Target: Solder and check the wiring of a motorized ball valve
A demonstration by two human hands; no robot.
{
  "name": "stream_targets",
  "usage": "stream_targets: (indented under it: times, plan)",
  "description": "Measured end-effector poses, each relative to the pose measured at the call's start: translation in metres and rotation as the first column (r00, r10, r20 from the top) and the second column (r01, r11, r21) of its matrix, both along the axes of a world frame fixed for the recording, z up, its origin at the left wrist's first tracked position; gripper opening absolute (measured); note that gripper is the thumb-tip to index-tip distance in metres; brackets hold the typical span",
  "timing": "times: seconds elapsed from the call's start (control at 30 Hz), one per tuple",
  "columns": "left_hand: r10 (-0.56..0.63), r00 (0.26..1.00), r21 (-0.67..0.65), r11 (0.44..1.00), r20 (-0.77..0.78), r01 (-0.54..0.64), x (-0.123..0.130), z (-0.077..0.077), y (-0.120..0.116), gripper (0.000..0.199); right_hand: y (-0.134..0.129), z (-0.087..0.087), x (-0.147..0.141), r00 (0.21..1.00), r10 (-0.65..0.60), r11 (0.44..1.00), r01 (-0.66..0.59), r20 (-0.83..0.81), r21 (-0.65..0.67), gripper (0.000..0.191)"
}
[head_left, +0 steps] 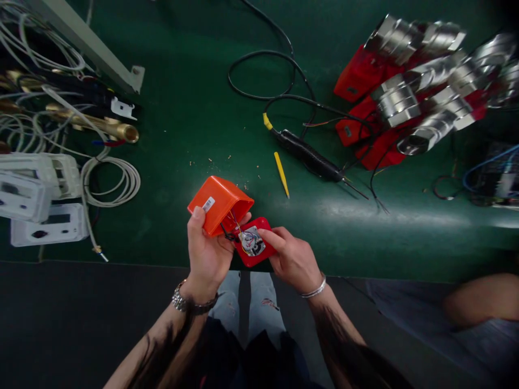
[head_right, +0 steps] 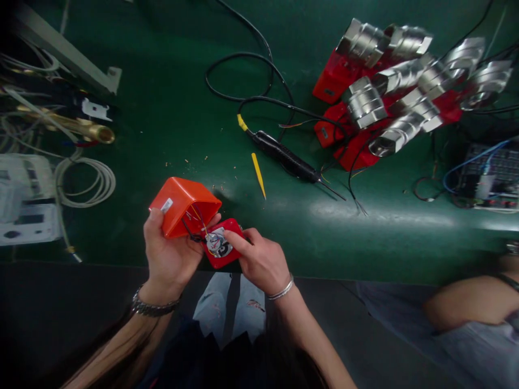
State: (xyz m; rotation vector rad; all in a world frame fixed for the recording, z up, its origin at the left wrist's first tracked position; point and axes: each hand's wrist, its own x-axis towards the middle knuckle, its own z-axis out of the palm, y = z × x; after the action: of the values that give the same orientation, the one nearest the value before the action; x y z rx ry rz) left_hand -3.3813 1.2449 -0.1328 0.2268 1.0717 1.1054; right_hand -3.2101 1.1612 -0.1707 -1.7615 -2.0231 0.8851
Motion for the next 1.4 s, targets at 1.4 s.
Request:
stream_targets:
  times: [1.4]
  plan:
    - [-0.171, 0.617, 0.238, 0.818, -0.768, 0.524, -0.033, -0.032, -0.039, 0.067, 0.098, 0.058, 0.025, 0.836, -0.011, 0.935, -0.186, -0.549, -0.303, 0.079]
